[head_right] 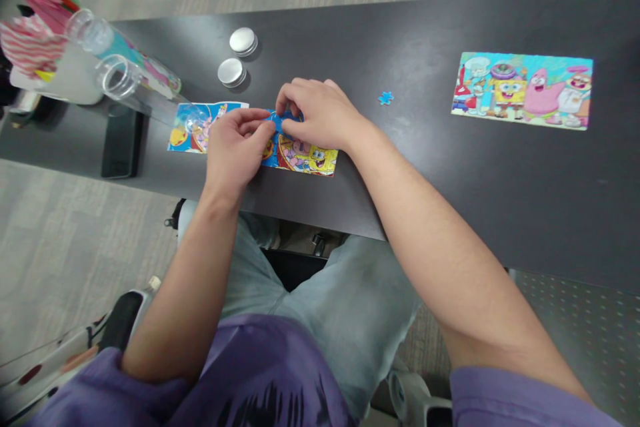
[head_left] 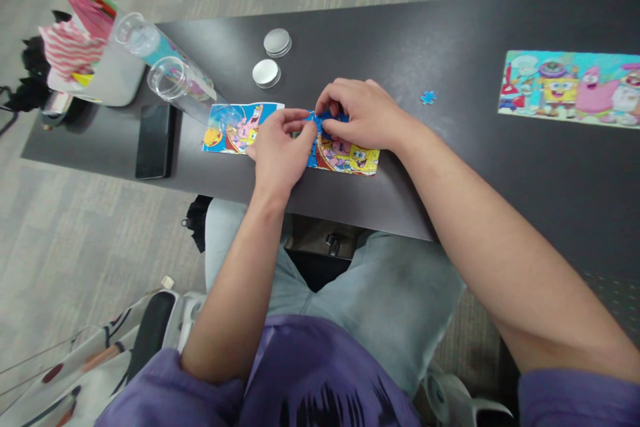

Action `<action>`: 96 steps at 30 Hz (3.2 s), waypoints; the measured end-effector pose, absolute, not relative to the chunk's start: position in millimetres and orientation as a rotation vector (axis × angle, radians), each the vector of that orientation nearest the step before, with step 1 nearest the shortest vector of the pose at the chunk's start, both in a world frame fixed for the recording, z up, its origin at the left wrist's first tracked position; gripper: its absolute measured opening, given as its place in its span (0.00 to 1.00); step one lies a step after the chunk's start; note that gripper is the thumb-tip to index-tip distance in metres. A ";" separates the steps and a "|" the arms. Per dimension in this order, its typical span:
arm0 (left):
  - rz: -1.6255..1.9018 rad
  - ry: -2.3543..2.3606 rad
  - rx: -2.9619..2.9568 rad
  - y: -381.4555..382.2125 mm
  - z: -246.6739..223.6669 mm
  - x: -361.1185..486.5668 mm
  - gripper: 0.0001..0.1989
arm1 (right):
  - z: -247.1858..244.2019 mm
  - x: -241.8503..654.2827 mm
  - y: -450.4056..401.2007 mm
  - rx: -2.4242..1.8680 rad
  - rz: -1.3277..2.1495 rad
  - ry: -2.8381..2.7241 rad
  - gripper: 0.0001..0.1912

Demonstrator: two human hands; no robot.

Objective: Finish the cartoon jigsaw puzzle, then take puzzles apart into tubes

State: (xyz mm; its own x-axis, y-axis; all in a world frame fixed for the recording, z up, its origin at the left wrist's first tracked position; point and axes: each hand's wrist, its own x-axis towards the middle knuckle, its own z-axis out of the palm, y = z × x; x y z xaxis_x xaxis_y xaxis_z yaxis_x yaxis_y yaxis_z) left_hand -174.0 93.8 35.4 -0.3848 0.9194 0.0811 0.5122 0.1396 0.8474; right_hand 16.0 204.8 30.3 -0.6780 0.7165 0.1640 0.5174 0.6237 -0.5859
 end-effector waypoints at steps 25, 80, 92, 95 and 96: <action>1.273 1.864 1.653 67.8 57.1 -216.2 0.10 | 38.2 19.7 201.6 -0.976 0.774 -2.464 0.13; 1.070 1.259 1.945 182.4 97.4 -210.5 0.13 | 46.9 46.6 209.9 -1.055 0.582 -1.844 0.27; 0.962 1.048 1.507 222.8 58.9 -205.0 0.08 | 37.8 46.3 211.6 -1.125 0.841 -1.889 0.34; 0.981 0.936 1.541 226.6 51.6 -209.4 0.16 | 35.8 45.7 213.1 -1.074 0.918 -1.841 0.36; 0.981 0.886 1.561 227.9 49.7 -209.8 0.20 | 35.0 45.7 213.6 -1.062 0.939 -1.819 0.37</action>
